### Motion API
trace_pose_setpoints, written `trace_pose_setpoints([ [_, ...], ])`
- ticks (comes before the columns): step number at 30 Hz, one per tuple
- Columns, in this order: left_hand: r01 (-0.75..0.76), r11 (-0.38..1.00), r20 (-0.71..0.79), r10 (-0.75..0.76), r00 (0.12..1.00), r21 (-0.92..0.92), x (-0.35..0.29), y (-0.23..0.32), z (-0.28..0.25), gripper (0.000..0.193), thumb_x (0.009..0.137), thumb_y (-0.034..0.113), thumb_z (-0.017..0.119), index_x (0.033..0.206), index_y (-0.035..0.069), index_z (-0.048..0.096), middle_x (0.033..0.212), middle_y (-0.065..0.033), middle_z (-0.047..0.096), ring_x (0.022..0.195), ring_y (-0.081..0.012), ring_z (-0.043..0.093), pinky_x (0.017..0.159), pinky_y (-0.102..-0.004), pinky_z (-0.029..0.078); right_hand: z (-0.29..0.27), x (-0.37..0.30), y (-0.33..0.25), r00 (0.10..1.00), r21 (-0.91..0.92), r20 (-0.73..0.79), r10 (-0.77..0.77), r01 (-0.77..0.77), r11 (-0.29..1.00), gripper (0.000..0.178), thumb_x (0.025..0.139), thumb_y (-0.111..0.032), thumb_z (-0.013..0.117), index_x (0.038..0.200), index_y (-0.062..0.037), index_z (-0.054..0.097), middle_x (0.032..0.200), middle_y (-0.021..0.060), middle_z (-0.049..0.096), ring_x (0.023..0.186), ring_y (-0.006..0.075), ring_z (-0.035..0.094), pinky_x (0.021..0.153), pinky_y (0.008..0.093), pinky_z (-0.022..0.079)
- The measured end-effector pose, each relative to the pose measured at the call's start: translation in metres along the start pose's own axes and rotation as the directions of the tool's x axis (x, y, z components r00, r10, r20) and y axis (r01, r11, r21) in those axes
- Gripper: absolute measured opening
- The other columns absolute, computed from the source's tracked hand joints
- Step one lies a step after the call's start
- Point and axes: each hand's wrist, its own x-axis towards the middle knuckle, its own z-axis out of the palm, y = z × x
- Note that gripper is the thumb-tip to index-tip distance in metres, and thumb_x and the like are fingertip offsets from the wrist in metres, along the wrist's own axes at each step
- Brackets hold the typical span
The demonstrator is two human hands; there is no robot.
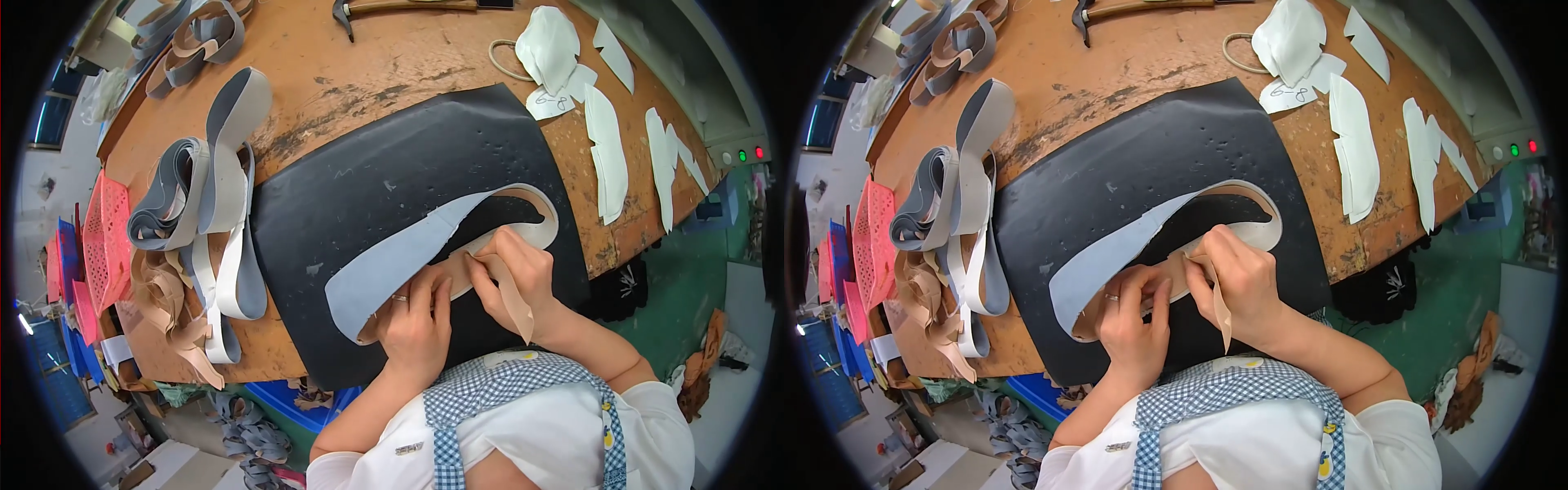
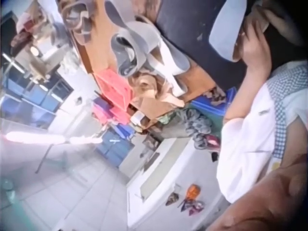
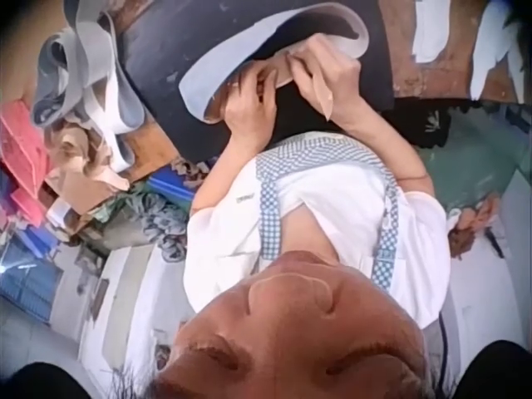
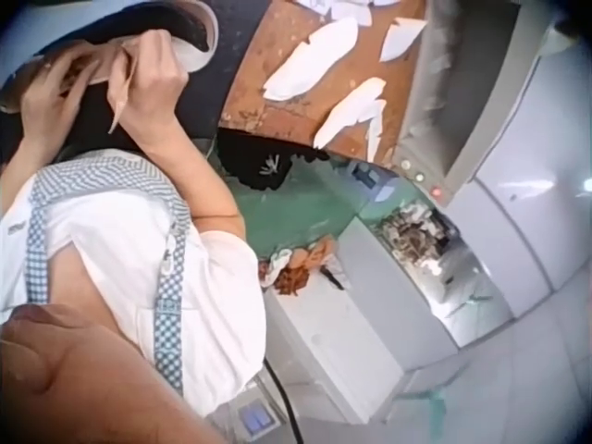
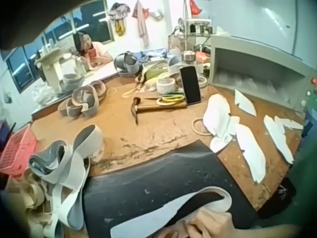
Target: Manually assembling and preparing various leather and fabric components for shoe manufacturing at a workbench.
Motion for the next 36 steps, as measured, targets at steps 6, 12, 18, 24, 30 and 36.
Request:
trace_pose_setpoints([
  [6,0.002,1.000,-0.001,-0.002,1.000,-0.005,-0.001,-0.001,-0.001,0.016,0.083,-0.002,0.075,0.096,0.000,0.066,0.093,-0.0111,0.070,0.067,-0.0205,0.069,0.061,-0.0298,0.054,0.002,0.003,0.000,1.000,-0.007,-0.009,0.008,-0.008,1.000,0.017,0.074,0.006,0.068,0.077,-0.0020,0.053,0.073,0.0103,0.056,0.054,0.0284,0.060,0.048,0.0343,0.046],
  [12,-0.096,0.993,0.036,0.093,0.995,0.070,0.002,0.000,-0.002,0.032,0.079,-0.005,0.073,0.109,0.005,0.071,0.095,-0.0095,0.068,0.074,-0.0217,0.066,0.065,-0.0324,0.054,0.000,0.006,-0.003,0.997,-0.044,0.045,0.065,-0.063,0.997,0.016,0.077,0.002,0.068,0.077,-0.0030,0.052,0.075,0.0103,0.056,0.057,0.0288,0.061,0.050,0.0352,0.048],
  [18,-0.258,0.937,0.200,0.213,0.956,0.237,0.002,0.007,-0.001,0.058,0.072,-0.008,0.063,0.126,0.011,0.070,0.105,-0.0083,0.060,0.082,-0.0244,0.058,0.070,-0.0335,0.053,-0.019,0.007,-0.002,0.999,-0.094,0.035,0.030,-0.027,0.995,0.008,0.087,-0.007,0.069,0.088,-0.0010,0.063,0.085,0.0103,0.065,0.066,0.0287,0.066,0.055,0.0346,0.051],
  [24,-0.325,0.874,0.235,0.253,0.939,0.361,0.003,0.012,-0.003,0.056,0.071,-0.009,0.065,0.123,0.010,0.072,0.103,-0.0089,0.061,0.089,-0.0283,0.059,0.081,-0.0383,0.050,-0.048,0.005,0.004,0.968,-0.080,0.016,0.251,-0.249,0.965,0.005,0.086,0.000,0.070,0.089,0.0027,0.066,0.080,0.0132,0.067,0.070,0.0250,0.068,0.061,0.0326,0.053],
  [30,-0.326,0.877,0.303,0.222,0.927,0.354,0.000,0.012,-0.003,0.048,0.077,0.007,0.063,0.124,0.007,0.071,0.116,-0.0127,0.068,0.108,-0.0330,0.060,0.101,-0.0516,0.043,-0.049,0.007,0.013,0.978,-0.050,0.009,0.207,-0.206,0.977,0.005,0.086,0.000,0.069,0.088,0.0036,0.065,0.079,0.0144,0.067,0.069,0.0263,0.068,0.061,0.0333,0.053],
  [36,-0.335,0.864,0.337,0.210,0.918,0.375,0.004,0.017,-0.003,0.049,0.077,0.006,0.063,0.126,0.008,0.070,0.120,-0.0128,0.067,0.109,-0.0335,0.060,0.102,-0.0520,0.043,-0.047,0.009,0.016,0.975,-0.092,0.057,0.213,-0.208,0.974,0.004,0.086,-0.001,0.067,0.087,0.0003,0.063,0.081,0.0157,0.067,0.074,0.0346,0.068,0.063,0.0425,0.054],
])
